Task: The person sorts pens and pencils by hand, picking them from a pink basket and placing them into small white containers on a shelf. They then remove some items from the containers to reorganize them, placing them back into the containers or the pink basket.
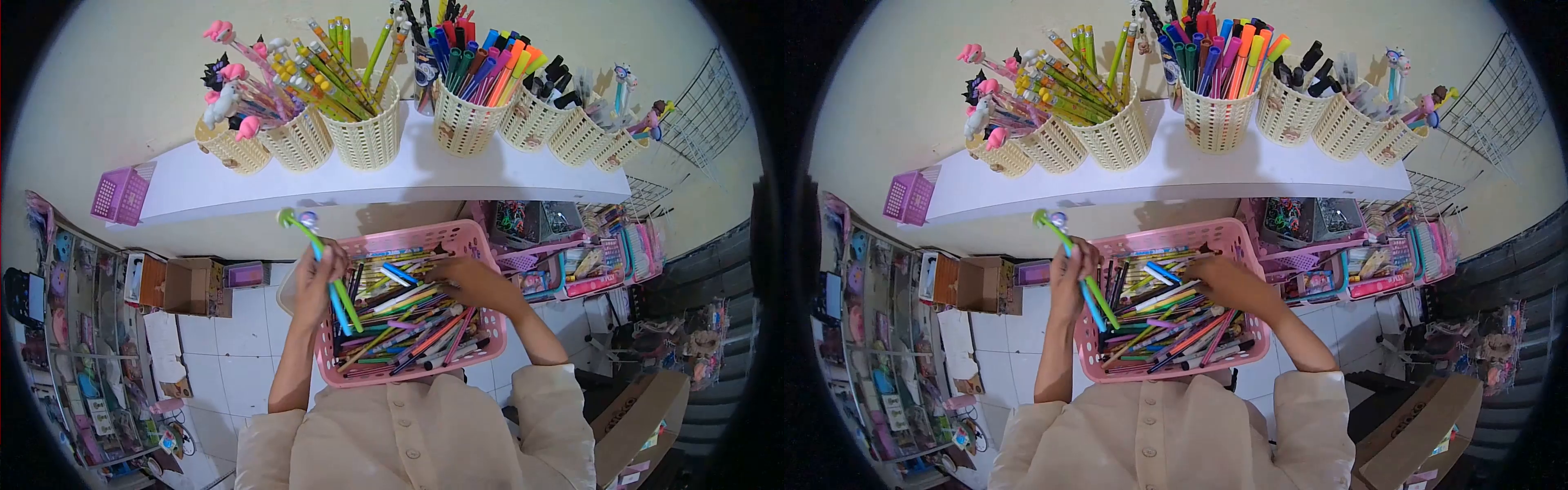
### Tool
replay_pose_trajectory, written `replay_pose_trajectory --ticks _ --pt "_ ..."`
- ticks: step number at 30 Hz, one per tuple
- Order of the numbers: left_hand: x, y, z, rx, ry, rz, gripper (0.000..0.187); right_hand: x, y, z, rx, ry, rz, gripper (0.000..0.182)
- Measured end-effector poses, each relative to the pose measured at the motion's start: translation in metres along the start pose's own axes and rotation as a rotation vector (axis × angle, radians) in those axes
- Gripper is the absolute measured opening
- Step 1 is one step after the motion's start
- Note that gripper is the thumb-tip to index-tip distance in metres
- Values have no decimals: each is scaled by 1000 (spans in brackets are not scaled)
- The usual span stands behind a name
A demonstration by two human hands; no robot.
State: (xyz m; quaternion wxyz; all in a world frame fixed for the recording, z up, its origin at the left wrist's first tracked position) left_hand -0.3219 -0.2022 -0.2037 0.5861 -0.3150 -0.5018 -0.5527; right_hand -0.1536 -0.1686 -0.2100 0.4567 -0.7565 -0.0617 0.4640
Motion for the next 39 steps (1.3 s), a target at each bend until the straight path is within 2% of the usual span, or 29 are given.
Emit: replay_pose_trajectory --ticks 2,4,9,11,14,17,24,27,29,31,33,37,39 --pt "5 -5 1 102 46 -424 17 24 32 9 -72 26 -137 24" --pt "15 -10 -1 104 52 -341 20 28 34 19 -60 52 -149 24" --pt "12 -21 -15 256 0 -223 25 45 36 47 -29 113 -192 20" --pt "8 -22 -20 298 -15 -190 25 29 43 61 -34 -16 -243 21" --pt "-3 -25 -32 374 -68 -201 24 11 60 75 11 -93 -309 29" --pt "-7 -23 -42 411 -135 -174 17 16 81 86 26 -82 -288 30" --pt "-8 -25 -57 480 -140 -184 15 -12 49 77 -43 -344 -134 27" --pt "-19 -20 -65 471 -227 -240 16 -23 7 61 -25 -328 84 24" --pt "-26 -3 -67 396 -331 -370 18 -42 -18 43 -23 -322 62 24" --pt "-29 5 -67 383 -352 -374 19 -53 -33 29 -15 -311 40 24" --pt "-31 19 -66 358 -379 -413 19 -68 -50 7 152 -442 -21 21" --pt "-37 45 -66 302 -443 -512 19 -75 -53 -23 274 -538 -64 21" --pt "-40 53 -67 277 -466 -501 20 -87 -45 -51 304 -717 -161 24"
Point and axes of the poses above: each hand's wrist, its own z-axis towards the middle knuckle, its own y-axis out of the palm, x = y × z, the point moved 10 cm from there along z, towards the middle knuckle, and after that the axes turned 11 degrees about y, right-handed, at the moved point
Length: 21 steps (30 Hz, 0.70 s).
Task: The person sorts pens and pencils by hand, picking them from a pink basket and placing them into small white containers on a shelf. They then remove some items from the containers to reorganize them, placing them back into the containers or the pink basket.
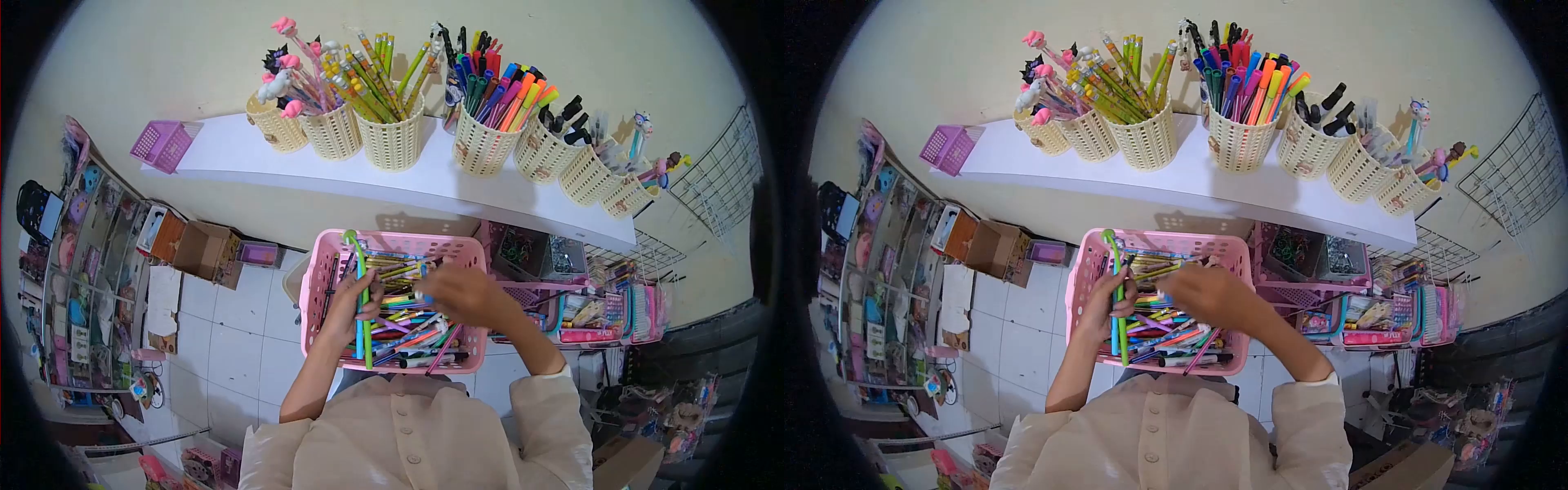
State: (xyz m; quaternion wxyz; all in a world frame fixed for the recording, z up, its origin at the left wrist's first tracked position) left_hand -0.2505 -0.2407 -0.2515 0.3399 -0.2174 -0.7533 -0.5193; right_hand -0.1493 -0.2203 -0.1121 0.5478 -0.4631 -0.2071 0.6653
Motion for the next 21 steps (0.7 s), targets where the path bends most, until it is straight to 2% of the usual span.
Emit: replay_pose_trajectory --ticks 2,6,9,11,13,14,15,18,20,21 --pt "-8 3 0 -61 -46 -2 19 -22 0 -14 10 -77 -40 25" --pt "-16 7 -2 -30 -95 78 21 -58 3 -41 60 -254 -232 26" --pt "-16 23 1 -99 -42 -19 25 -67 2 -50 161 -335 -262 23" --pt "-21 24 1 -70 -40 -24 26 -73 9 -50 175 -348 -275 23" --pt "-11 25 1 -28 64 -11 25 -73 27 -57 199 -380 -271 25" --pt "-8 18 1 15 93 159 22 -70 39 -62 202 -386 -232 27" --pt "-8 17 0 12 92 160 22 -72 42 -61 203 -385 -234 27" --pt "-9 4 0 22 74 43 18 -71 56 -52 87 -350 -214 31" --pt "-5 3 -2 23 86 18 18 -66 65 -44 -70 -306 -105 33" --pt "-1 3 -4 26 98 -6 19 -66 60 -37 -69 -311 -104 33"
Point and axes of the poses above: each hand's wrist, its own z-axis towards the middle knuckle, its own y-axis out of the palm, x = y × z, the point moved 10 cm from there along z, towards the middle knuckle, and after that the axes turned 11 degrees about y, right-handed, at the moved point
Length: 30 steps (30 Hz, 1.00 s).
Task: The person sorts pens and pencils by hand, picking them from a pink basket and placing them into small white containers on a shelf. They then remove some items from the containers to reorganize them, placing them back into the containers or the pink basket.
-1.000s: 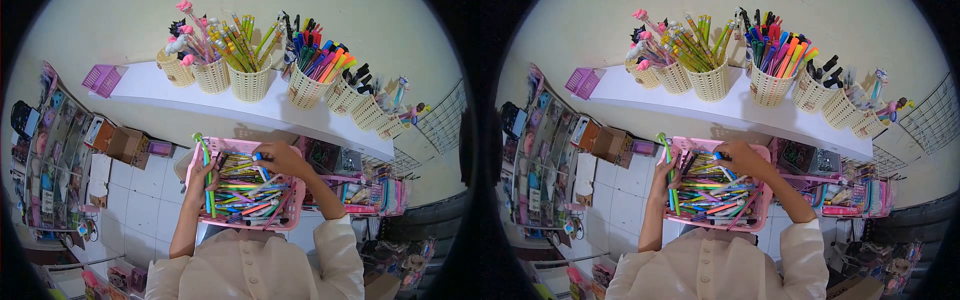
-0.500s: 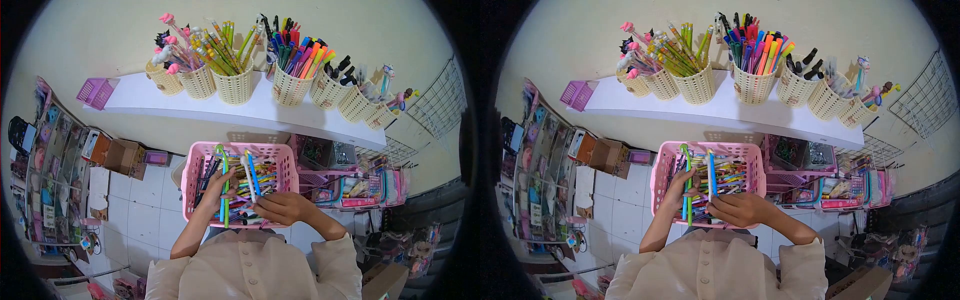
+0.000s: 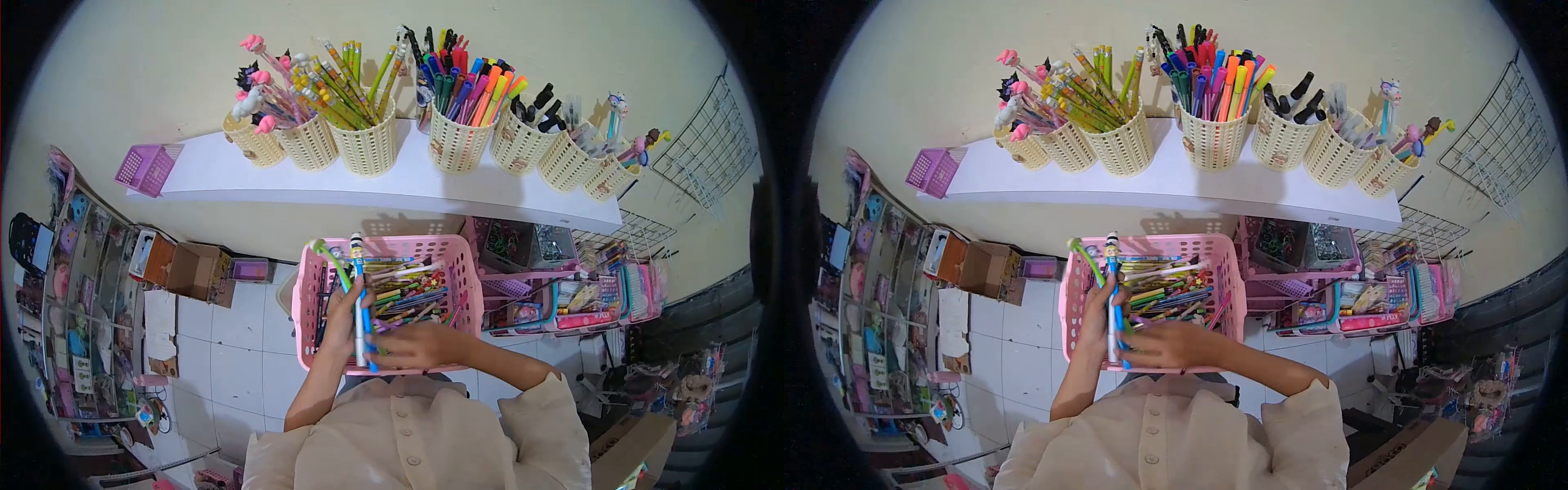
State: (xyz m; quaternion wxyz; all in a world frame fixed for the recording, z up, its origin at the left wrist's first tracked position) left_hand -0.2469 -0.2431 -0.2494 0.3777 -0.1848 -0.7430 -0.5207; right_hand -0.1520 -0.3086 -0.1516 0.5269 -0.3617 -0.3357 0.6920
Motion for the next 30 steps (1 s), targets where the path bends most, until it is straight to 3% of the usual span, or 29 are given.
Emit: replay_pose_trajectory --ticks 2,4,7,9,16,22,24,25,27,30 --pt "6 1 -1 -34 -5 -25 19 65 1 9 -125 585 351 30" --pt "25 -11 5 79 173 -90 17 114 16 -11 -86 708 -10 26" --pt "41 -25 6 162 206 -73 15 157 61 -33 -239 698 -246 24" --pt "51 -39 8 185 237 -27 15 162 87 -29 -369 554 -337 18" --pt "67 -64 16 185 350 -193 23 171 107 -27 -437 517 -321 12" --pt "68 -60 15 134 350 -51 31 148 27 -6 -253 634 -27 17" --pt "50 -47 17 108 192 -57 33 105 -22 14 42 378 -39 22" --pt "48 -27 16 37 160 -81 31 98 -27 18 45 384 -42 22" --pt "34 -6 16 5 90 -75 30 63 -42 28 168 149 -13 24" --pt "23 29 13 -23 43 -146 20 57 -38 25 163 141 -91 28"
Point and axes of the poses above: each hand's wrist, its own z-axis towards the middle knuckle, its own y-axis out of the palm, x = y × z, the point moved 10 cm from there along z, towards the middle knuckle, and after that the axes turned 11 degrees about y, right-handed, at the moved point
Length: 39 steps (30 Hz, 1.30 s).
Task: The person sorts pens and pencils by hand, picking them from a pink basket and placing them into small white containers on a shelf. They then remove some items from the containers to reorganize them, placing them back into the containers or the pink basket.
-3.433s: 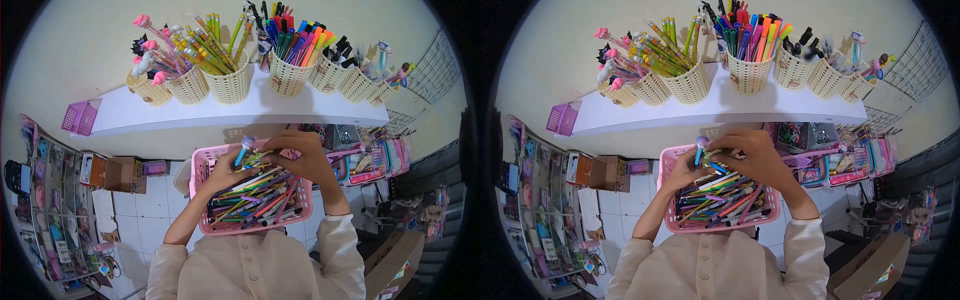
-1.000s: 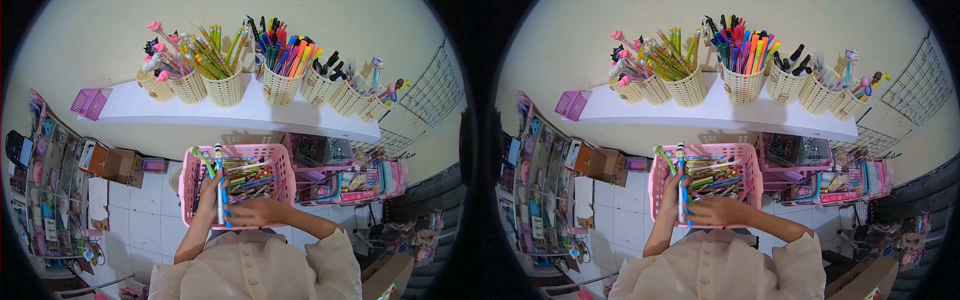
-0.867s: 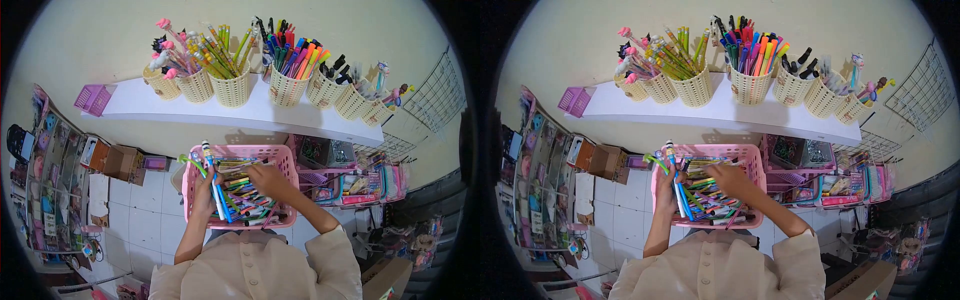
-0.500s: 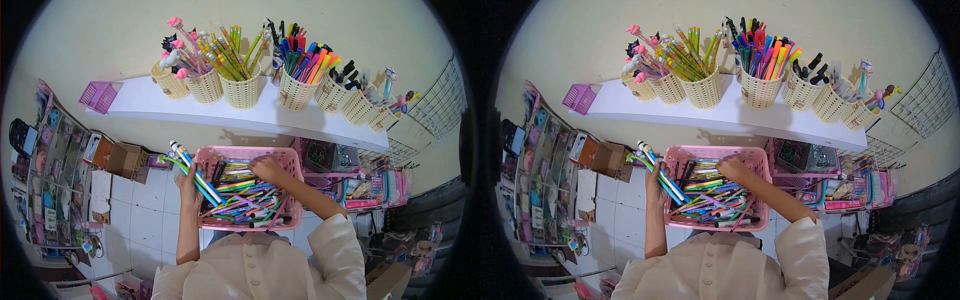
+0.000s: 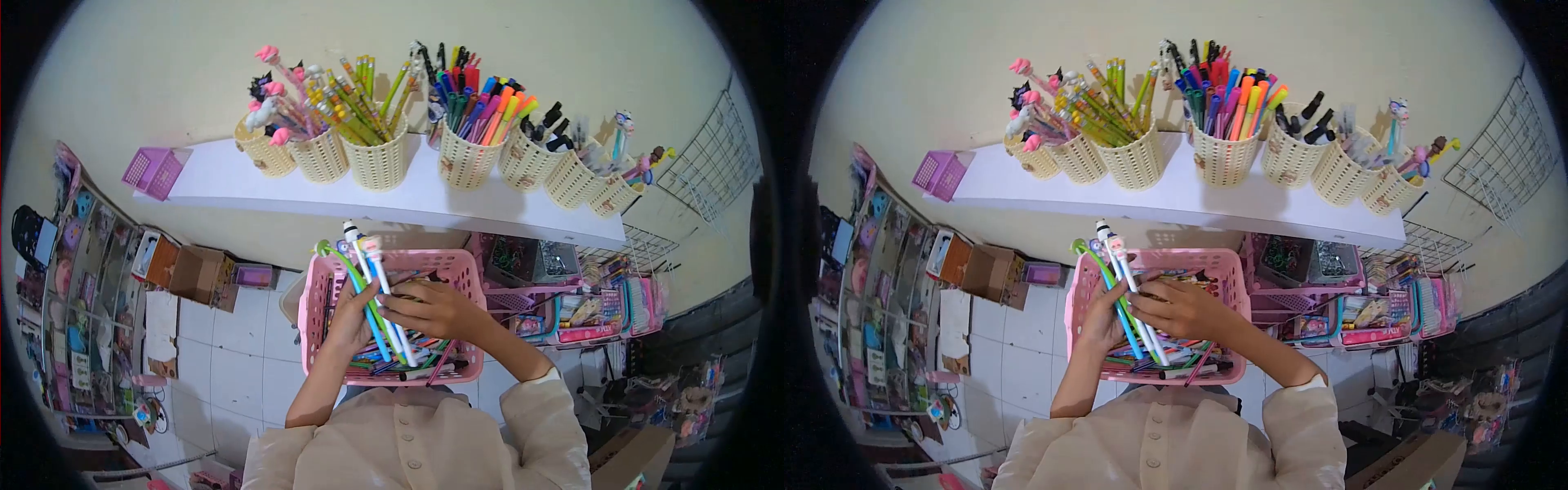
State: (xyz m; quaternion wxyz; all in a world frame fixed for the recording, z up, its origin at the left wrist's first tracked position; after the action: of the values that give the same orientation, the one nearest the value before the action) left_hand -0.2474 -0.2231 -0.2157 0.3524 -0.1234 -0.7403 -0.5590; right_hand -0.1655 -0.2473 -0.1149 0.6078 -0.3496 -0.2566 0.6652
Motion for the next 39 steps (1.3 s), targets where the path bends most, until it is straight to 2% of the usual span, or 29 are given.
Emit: replay_pose_trajectory --ticks 3,6,8,9,10,12,13,14,16,17,18,20,21,22,23,24,26,27,28,29,30,32,33,35,36,38,39 --pt "-4 19 4 -23 12 3 16 10 -9 -10 44 56 -73 30" --pt "-15 30 9 -53 51 -63 26 17 -20 -20 74 170 -171 30" --pt "-2 50 5 -16 208 135 28 20 -49 -26 207 240 154 35" --pt "3 62 3 -47 269 217 30 29 -63 -41 344 298 250 37" --pt "2 75 2 -79 257 214 30 24 -72 -42 357 307 221 37" --pt "17 118 -9 -337 419 91 15 60 -87 -63 581 730 738 51" --pt "17 135 -13 -445 450 133 16 64 -68 -62 313 806 945 62" --pt "12 145 -14 -463 438 135 16 67 -78 -67 333 812 936 62" --pt "-6 186 -30 -733 476 422 33 59 -49 -73 -139 918 909 76" --pt "-22 195 -29 -789 406 661 36 63 -62 -75 -3 806 743 71" --pt "-26 206 -30 -806 402 657 36 64 -71 -81 10 812 733 71" --pt "-41 247 -46 -1069 606 993 25 85 -84 -117 76 1132 776 56" --pt "-42 262 -44 -1084 604 989 25 73 -116 -107 160 873 448 37" --pt "-38 287 -55 -1192 807 1052 33 72 -129 -108 169 879 440 37" --pt "-36 308 -68 -1293 1017 1106 40 80 -146 -116 281 1008 654 29" --pt "-38 323 -68 -1305 1020 1099 40 89 -156 -128 397 1127 873 21" --pt "-32 351 -68 -1271 1051 960 56 84 -213 -128 622 899 545 17" --pt "-30 366 -65 -1275 1057 955 56 91 -230 -135 701 995 606 17" --pt "-30 382 -54 -1275 950 934 63 100 -246 -141 777 1089 669 17" --pt "-32 396 -41 -1271 844 913 69 110 -269 -140 911 1023 677 16" --pt "-29 407 -30 -1268 852 911 69 120 -292 -140 1042 953 686 15" --pt "-20 425 -12 -1021 1427 1428 88 152 -330 -146 1181 715 678 12" --pt "-26 433 1 -1008 1433 1430 88 169 -339 -144 1172 709 681 12" --pt "-49 441 38 -882 1424 1798 102 190 -361 -144 1290 532 718 13" --pt "-52 447 44 -864 1435 1805 102 203 -361 -143 1281 518 728 13" --pt "-73 448 73 -977 1080 1866 109 224 -362 -140 1260 511 679 14" --pt "-76 450 85 -1000 988 1764 102 232 -358 -139 1244 610 647 14"
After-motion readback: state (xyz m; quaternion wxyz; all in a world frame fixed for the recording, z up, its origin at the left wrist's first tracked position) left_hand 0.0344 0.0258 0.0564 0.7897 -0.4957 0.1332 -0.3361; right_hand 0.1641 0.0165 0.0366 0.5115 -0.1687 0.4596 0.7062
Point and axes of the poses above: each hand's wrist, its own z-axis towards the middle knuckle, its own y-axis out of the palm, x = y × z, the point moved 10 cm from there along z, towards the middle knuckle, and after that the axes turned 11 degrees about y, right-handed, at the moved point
